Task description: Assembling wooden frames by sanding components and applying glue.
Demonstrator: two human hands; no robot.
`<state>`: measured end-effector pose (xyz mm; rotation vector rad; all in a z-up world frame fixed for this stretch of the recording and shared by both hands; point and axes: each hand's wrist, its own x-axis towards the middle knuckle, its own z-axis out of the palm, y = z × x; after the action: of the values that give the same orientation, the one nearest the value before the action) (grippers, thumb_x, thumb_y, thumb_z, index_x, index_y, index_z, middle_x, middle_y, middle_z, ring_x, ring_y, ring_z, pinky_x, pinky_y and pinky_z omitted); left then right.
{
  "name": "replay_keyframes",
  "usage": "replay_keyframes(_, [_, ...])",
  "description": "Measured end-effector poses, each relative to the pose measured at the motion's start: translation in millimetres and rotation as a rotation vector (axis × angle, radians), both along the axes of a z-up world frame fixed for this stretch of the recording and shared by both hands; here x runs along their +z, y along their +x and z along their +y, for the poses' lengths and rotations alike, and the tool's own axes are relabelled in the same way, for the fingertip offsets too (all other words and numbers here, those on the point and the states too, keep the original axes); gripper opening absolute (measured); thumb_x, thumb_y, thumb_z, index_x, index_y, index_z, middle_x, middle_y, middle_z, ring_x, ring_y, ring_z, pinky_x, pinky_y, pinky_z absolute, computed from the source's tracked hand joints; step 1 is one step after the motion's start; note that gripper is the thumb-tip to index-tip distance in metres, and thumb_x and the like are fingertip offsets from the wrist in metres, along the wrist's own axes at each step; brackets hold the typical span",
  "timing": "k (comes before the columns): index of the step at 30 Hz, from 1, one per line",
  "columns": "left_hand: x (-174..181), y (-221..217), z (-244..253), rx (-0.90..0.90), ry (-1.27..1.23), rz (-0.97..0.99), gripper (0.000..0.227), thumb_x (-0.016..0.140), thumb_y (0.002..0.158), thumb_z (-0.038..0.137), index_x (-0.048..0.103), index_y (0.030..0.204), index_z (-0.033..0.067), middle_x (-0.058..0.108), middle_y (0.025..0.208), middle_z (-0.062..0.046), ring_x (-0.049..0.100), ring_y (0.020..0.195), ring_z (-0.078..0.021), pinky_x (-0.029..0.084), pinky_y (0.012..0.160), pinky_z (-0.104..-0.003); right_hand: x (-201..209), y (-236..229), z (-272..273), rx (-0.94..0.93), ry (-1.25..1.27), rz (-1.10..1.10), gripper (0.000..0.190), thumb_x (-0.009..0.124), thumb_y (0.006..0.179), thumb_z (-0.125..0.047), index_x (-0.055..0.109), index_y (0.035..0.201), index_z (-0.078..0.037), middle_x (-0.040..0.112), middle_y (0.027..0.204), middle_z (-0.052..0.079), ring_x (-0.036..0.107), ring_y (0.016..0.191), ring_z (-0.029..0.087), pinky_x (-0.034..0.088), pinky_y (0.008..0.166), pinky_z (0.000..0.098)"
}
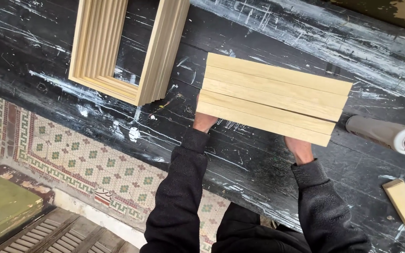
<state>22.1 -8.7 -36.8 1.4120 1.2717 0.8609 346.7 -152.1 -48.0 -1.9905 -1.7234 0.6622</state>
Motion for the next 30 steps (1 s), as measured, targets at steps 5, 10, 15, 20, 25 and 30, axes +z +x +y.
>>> replay_keyframes(5, [-17,0,-1,0.139,0.209,0.082,0.038,0.083,0.083,0.014,0.064,0.111,-0.004,0.073,0.104,-0.016,0.073,0.098,-0.0245,0.06,0.086,-0.036,-61,11,-19,-0.006,-0.02,-0.105,0.02,0.059,0.11,-0.019,0.067,0.111,-0.001,0.069,0.094,0.018,0.066,0.088,0.025,0.058,0.08,0.0416])
replay_keyframes(10, [19,-13,18,0.077,0.042,-0.122,0.041,0.078,0.093,0.02,0.061,0.124,-0.001,0.072,0.118,-0.016,0.071,0.111,-0.0243,0.059,0.095,-0.036,-25,31,10,0.162,0.179,-0.134,0.041,0.065,0.105,-0.026,0.055,0.136,-0.003,0.063,0.126,0.022,0.063,0.114,0.029,0.056,0.095,0.0428])
replay_keyframes(15, [55,-38,49,-0.179,-0.028,-0.195,0.066,0.077,0.095,0.024,0.044,0.147,0.0007,0.057,0.143,-0.02,0.058,0.133,-0.029,0.051,0.112,-0.041,6,49,16,0.171,0.07,0.44,0.066,0.068,0.1,-0.026,0.035,0.154,-0.005,0.049,0.151,0.021,0.055,0.132,0.028,0.052,0.105,0.0421])
replay_keyframes(20, [55,-47,75,-0.378,-0.234,-0.009,0.082,0.075,0.096,0.031,0.03,0.16,0.0056,0.045,0.156,-0.019,0.046,0.145,-0.0313,0.044,0.118,-0.043,26,74,27,-0.076,-0.342,0.924,0.058,0.067,0.097,-0.022,0.046,0.148,-0.005,0.06,0.142,0.018,0.063,0.125,0.027,0.057,0.101,0.0413])
replay_keyframes(25, [140,-44,106,-0.436,-0.096,0.15,0.101,0.089,0.071,0.04,0.039,0.151,0.0032,0.05,0.147,-0.019,0.051,0.137,-0.0318,0.045,0.113,-0.045,172,2,112,0.109,-0.223,0.621,0.072,0.081,0.079,-0.03,0.052,0.137,0.002,0.061,0.132,0.023,0.062,0.12,0.029,0.056,0.097,0.0466])
replay_keyframes(30, [124,-51,99,-0.309,-0.17,-0.011,0.086,0.085,0.075,0.046,0.056,0.141,-0.0011,0.055,0.141,-0.018,0.053,0.137,-0.0293,0.055,0.106,-0.042,183,-30,115,0.115,-0.307,0.416,0.08,0.077,0.08,-0.04,0.053,0.142,0.003,0.062,0.134,0.02,0.06,0.125,0.028,0.051,0.099,0.048])
